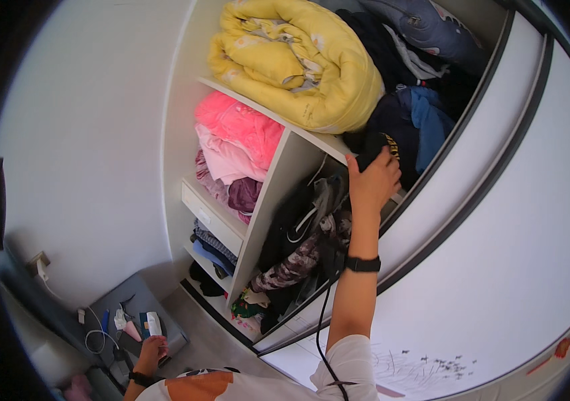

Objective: The person organizes clothes by hanging a black t-shirt in a closet and then selecting several items of clothing from the bed to place inside the closet, including a jacket.

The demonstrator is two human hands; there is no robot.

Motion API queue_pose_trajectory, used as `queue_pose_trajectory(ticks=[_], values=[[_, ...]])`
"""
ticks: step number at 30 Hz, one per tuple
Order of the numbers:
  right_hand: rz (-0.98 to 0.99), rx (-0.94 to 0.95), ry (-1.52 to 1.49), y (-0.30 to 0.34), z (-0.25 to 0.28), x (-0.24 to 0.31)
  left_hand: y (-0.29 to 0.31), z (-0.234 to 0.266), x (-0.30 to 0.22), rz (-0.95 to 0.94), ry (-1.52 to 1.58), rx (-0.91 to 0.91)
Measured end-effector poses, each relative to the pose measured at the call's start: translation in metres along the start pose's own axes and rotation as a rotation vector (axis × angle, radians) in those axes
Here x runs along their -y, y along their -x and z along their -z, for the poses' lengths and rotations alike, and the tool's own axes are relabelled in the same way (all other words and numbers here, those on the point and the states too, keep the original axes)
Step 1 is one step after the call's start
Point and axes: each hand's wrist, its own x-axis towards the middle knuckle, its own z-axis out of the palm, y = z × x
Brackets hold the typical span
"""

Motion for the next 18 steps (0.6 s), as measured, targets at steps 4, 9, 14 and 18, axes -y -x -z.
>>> queue_pose_trajectory(ticks=[4, 9, 14, 18], values=[[0.009, -0.067, 0.031, -0.018, -0.024, -0.020, -0.046, 0.003, -0.029, -0.003, -0.118, 0.116], [0.122, -0.145, -0.330, 0.012, 0.006, 0.000, -0.065, -0.002, -0.063, -0.004, -0.191, 0.219], [0.208, -0.088, -0.438, 0.042, 0.027, 0.012, -0.057, -0.060, -0.101, -0.076, -0.237, 0.414], [0.157, 0.041, -0.562, 0.063, 0.056, 0.003, -0.018, -0.141, -0.158, -0.089, -0.314, 0.618]])
